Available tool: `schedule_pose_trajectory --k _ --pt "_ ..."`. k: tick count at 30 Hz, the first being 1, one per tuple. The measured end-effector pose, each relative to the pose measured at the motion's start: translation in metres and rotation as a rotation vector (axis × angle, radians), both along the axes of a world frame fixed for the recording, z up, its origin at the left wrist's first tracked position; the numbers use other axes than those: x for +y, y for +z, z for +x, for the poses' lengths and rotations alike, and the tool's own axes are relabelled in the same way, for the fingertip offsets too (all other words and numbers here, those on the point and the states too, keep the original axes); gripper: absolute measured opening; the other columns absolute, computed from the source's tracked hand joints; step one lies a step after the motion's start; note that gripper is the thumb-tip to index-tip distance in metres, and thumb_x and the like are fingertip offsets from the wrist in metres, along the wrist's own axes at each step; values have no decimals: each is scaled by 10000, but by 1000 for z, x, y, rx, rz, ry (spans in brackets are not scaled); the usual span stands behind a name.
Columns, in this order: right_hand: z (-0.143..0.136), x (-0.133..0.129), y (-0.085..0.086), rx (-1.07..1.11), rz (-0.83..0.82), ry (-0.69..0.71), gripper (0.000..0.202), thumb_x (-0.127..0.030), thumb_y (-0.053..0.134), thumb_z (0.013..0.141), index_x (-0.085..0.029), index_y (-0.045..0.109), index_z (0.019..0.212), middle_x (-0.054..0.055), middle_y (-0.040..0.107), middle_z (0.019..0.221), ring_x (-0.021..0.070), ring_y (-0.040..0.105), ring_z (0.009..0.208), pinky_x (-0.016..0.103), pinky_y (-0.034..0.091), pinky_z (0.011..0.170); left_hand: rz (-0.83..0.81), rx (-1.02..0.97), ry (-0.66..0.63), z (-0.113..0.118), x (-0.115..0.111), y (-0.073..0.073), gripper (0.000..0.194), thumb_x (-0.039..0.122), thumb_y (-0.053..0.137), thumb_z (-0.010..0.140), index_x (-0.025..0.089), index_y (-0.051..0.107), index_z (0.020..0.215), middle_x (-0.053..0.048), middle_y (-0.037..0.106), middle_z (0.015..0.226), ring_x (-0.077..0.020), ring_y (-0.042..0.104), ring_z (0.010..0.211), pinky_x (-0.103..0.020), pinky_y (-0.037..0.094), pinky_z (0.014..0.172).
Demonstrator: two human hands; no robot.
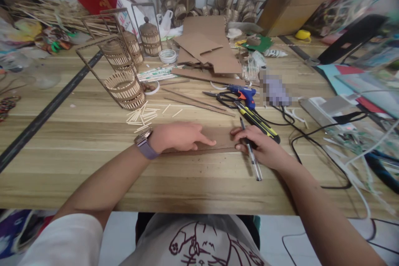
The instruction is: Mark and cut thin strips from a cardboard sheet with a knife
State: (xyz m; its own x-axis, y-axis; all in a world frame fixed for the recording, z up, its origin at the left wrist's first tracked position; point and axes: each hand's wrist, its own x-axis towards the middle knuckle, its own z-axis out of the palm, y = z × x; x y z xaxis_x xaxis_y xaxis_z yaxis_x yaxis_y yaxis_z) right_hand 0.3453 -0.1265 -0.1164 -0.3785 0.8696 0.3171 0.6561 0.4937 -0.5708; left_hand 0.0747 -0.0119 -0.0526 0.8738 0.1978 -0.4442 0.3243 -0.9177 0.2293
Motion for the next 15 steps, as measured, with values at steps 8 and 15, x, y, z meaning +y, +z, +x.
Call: schedule_pose_trajectory --k 8,15 --pt "-3 -3 3 -1 29 -12 82 -307 656 935 -271 672 1007 77 750 1075 252 696 1018 436 532 906 -5 3 21 0 0 1 580 219 582 992 455 476 1511 -34 612 1035 -189 585 869 -245 367 689" --pt "-7 -19 15 143 65 -435 273 -412 505 1014 -284 627 1222 86 773 1075 292 703 1069 497 532 955 -11 -8 24 -1 0 1 580 219 581 988 462 480 1505 -34 624 1065 -181 580 858 -231 371 680"
